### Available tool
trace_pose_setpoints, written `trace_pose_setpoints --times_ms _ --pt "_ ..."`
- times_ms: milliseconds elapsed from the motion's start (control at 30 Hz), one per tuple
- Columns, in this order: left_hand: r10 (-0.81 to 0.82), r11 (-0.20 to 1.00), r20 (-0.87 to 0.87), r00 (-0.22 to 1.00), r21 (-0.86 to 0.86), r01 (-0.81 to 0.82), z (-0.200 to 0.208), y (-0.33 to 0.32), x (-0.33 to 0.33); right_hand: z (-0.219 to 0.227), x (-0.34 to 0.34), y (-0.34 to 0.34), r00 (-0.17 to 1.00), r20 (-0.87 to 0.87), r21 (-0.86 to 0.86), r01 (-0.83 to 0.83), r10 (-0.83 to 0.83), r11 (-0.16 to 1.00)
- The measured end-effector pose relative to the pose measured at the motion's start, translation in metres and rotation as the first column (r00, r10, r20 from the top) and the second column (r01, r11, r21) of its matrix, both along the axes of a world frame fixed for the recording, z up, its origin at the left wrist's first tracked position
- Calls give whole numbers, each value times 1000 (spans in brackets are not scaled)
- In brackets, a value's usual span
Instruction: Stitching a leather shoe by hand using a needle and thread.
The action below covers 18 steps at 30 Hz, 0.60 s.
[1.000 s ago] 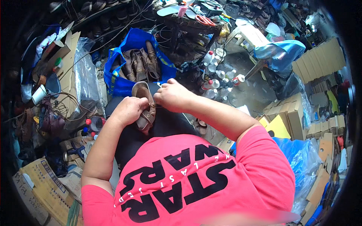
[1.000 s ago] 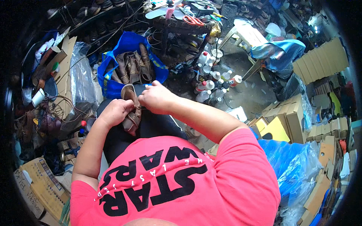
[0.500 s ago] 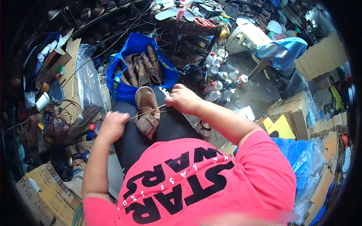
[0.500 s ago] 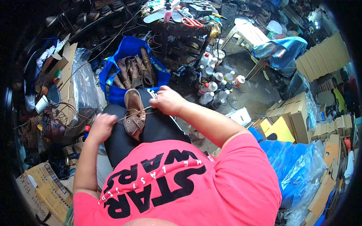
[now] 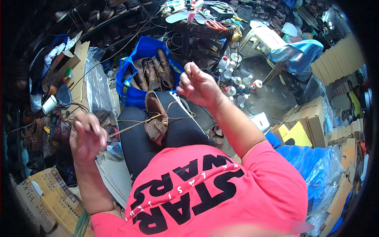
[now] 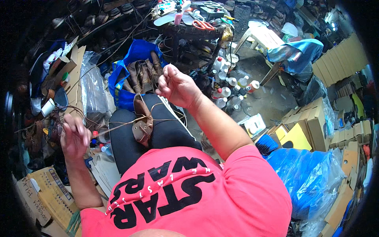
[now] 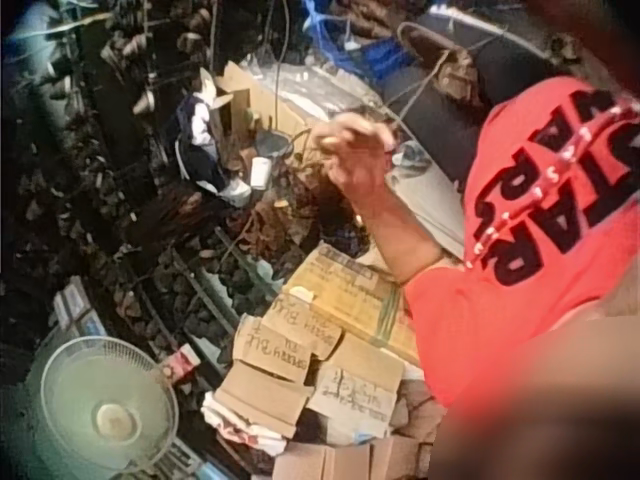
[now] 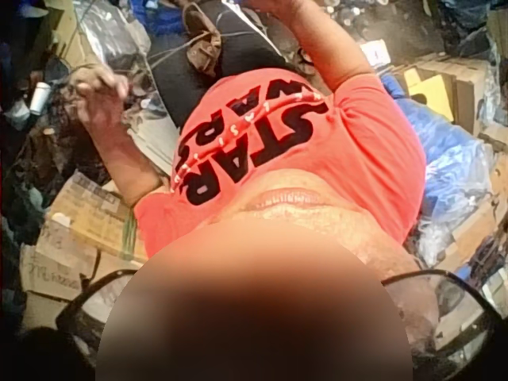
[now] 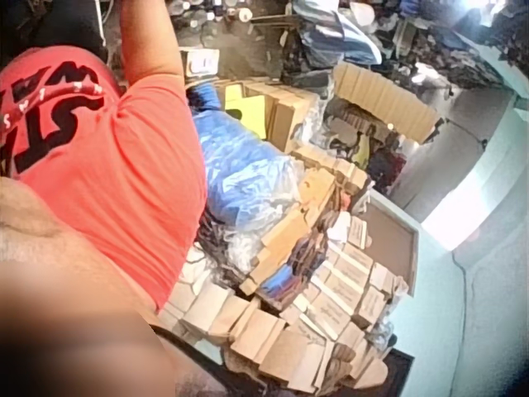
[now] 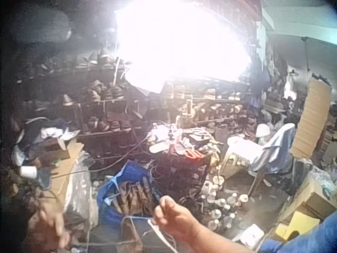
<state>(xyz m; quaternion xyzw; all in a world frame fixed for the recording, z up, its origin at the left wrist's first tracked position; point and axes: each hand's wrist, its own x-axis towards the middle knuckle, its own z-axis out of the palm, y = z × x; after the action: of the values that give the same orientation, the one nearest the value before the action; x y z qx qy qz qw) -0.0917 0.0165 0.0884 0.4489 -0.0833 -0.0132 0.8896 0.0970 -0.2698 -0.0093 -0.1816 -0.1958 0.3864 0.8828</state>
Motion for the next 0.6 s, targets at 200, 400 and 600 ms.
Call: trace_pose_setpoints --times_ms 200,400,600 --pt "188 -275 189 964 952 -133 -19 55 -32 -27 -10 -75 480 586 -776 564 653 282" --pt "566 -765 635 526 642 49 82 258 -169 -74 41 -355 821 160 -257 571 548 -780" --pt "573 -483 554 604 824 -297 -28 84 -51 -81 14 -216 655 416 -558 731 631 -392"
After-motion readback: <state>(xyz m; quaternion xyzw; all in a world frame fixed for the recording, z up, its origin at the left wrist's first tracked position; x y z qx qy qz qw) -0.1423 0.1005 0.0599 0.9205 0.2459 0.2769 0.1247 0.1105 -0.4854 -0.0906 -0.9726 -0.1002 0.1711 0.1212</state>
